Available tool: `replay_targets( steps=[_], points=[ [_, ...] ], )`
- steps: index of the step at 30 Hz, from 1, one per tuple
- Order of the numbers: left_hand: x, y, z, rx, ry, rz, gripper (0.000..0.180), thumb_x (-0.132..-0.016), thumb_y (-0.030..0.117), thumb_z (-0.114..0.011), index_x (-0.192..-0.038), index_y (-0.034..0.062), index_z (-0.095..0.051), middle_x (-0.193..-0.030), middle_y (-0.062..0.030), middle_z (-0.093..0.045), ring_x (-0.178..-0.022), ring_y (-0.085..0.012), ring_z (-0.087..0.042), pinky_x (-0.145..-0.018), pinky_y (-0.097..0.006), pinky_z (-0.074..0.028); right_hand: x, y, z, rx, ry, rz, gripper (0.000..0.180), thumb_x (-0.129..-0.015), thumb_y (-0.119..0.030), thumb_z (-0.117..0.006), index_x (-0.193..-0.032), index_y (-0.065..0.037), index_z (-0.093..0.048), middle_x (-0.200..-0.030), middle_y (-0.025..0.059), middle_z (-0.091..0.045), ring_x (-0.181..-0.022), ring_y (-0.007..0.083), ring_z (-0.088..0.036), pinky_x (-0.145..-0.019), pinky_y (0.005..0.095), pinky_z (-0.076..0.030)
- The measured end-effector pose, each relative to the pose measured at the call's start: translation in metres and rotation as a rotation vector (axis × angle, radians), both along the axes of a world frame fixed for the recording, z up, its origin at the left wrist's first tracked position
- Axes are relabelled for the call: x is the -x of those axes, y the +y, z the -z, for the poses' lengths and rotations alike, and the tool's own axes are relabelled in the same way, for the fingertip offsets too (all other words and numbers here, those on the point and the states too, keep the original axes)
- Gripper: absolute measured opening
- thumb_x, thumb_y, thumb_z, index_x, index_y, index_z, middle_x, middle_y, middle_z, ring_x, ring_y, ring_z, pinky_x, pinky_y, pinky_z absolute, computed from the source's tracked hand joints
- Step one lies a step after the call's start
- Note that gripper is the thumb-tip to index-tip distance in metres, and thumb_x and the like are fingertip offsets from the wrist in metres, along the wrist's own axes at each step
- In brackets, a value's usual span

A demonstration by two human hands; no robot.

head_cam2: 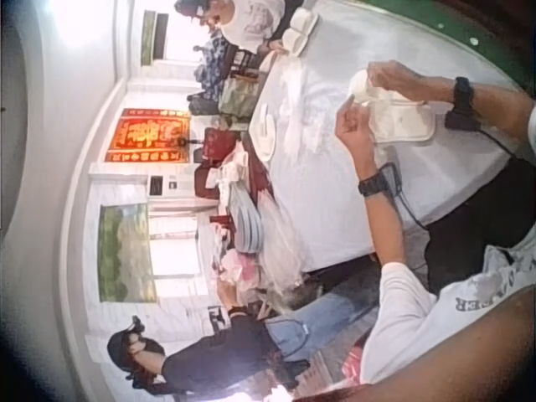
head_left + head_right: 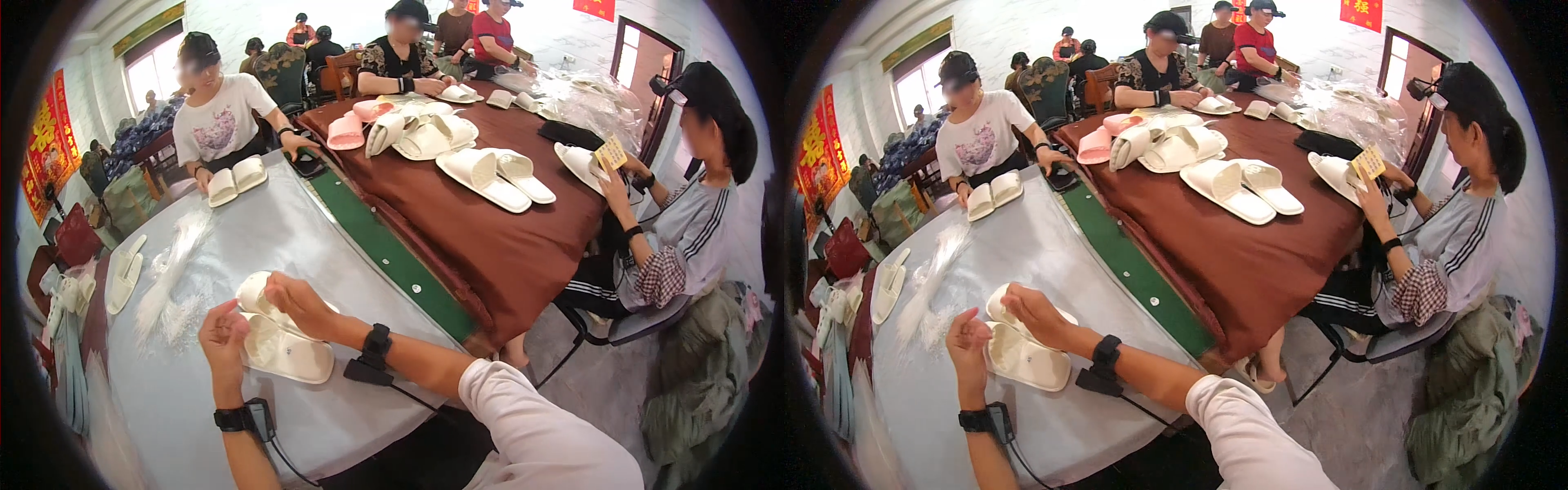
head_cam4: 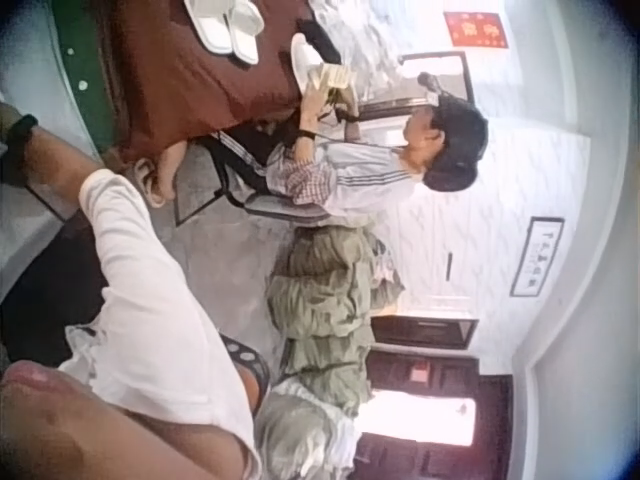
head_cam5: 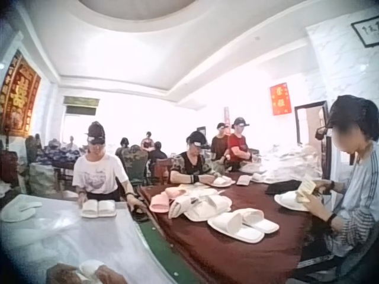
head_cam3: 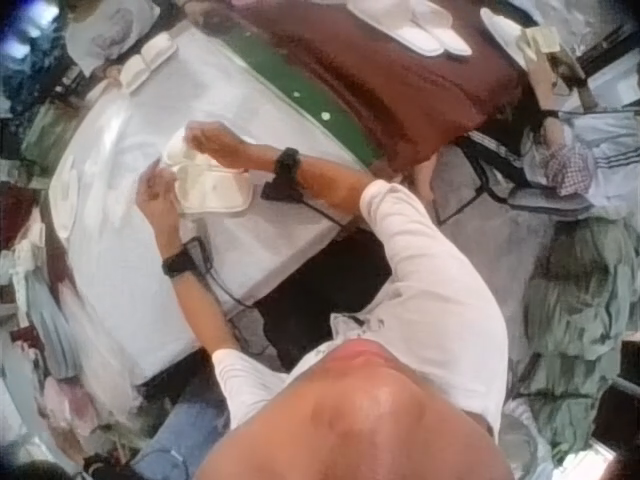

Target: Assembling and inspecting white slippers at a production table.

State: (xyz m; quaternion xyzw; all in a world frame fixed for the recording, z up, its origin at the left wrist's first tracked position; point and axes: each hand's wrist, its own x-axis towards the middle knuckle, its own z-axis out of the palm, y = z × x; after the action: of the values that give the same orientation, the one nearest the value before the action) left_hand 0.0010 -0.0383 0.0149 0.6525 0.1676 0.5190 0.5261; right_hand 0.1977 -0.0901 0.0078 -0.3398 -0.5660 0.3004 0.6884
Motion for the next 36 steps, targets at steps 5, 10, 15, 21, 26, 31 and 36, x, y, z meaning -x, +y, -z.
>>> replay_targets(
  steps=[5,10,15,21,26,31,36],
  points=[
    [-0.021,-0.017,-0.009,-0.122,0.194,-0.066,0.035,-0.081,-0.006,-0.078,-0.115,-0.0004,-0.072,-0.091,-0.003,-0.068,-0.084,-0.01,-0.062,-0.078,-0.025,-0.049,0.002,-0.001,0.006,-0.058,-0.366,0.021,0.03,-0.104,-0.028,-0.054,-0.093,-0.001,-0.057,-0.082,0.0134,-0.055,-0.079,0.0257,-0.05,-0.075,0.0368,-0.044],
    [-0.009,-0.013,-0.004,-0.226,0.233,-0.106,0.028,-0.082,-0.009,-0.076,-0.109,-0.0008,-0.073,-0.098,-0.0073,-0.069,-0.089,-0.0137,-0.063,-0.081,-0.026,-0.051,0.008,-0.001,0.006,0.058,-0.291,-0.113,0.025,-0.106,-0.025,-0.053,-0.103,-0.002,-0.063,-0.087,0.0066,-0.06,-0.083,0.0157,-0.052,-0.077,0.032,-0.045],
    [-0.027,-0.021,-0.015,-0.226,0.19,-0.171,0.02,-0.079,-0.003,-0.081,-0.097,0.0019,-0.078,-0.091,-0.0067,-0.073,-0.083,-0.0151,-0.068,-0.074,-0.028,-0.053,-0.001,-0.005,0.005,0.121,-0.265,-0.103,0.025,-0.106,-0.023,-0.053,-0.1,-0.001,-0.063,-0.084,0.004,-0.058,-0.08,0.0132,-0.054,-0.072,0.0296,-0.046],
    [-0.019,-0.021,-0.02,-0.289,0.246,-0.202,0.019,-0.08,-0.001,-0.081,-0.097,0.0042,-0.078,-0.091,-0.0056,-0.073,-0.084,-0.0148,-0.067,-0.076,-0.028,-0.052,-0.004,-0.003,0.012,0.23,-0.193,-0.211,0.032,-0.108,-0.03,-0.049,-0.094,-0.003,-0.059,-0.081,0.0014,-0.052,-0.076,0.0119,-0.048,-0.069,0.0295,-0.042],
    [-0.013,-0.017,-0.018,-0.357,0.311,-0.231,0.014,-0.081,0.002,-0.08,-0.094,0.0048,-0.076,-0.089,-0.0051,-0.071,-0.083,-0.0155,-0.066,-0.077,-0.029,-0.052,-0.004,-0.005,0.007,0.302,-0.218,-0.277,0.037,-0.109,-0.036,-0.047,-0.092,-0.005,-0.057,-0.081,-0.0022,-0.05,-0.074,0.0091,-0.044,-0.066,0.0271,-0.04],
    [-0.011,-0.012,-0.017,-0.446,0.309,-0.411,0.011,-0.082,0.002,-0.079,-0.092,0.0033,-0.073,-0.088,-0.0066,-0.07,-0.081,-0.0174,-0.065,-0.076,-0.03,-0.052,-0.004,-0.001,0.007,0.314,-0.007,-0.412,0.025,-0.107,-0.028,-0.054,-0.098,-0.006,-0.061,-0.082,-0.0038,-0.05,-0.072,0.0043,-0.044,-0.062,0.0221,-0.038],
    [-0.013,-0.01,-0.019,-0.443,0.263,-0.467,0.01,-0.083,0.002,-0.076,-0.092,0.0047,-0.073,-0.087,-0.0073,-0.07,-0.078,-0.0206,-0.063,-0.074,-0.032,-0.052,-0.013,0.003,0.006,0.373,0.105,-0.397,0.019,-0.104,-0.022,-0.06,-0.102,-0.004,-0.062,-0.08,-0.0044,-0.053,-0.065,0.0024,-0.045,-0.055,0.0207,-0.036]
  ],
)
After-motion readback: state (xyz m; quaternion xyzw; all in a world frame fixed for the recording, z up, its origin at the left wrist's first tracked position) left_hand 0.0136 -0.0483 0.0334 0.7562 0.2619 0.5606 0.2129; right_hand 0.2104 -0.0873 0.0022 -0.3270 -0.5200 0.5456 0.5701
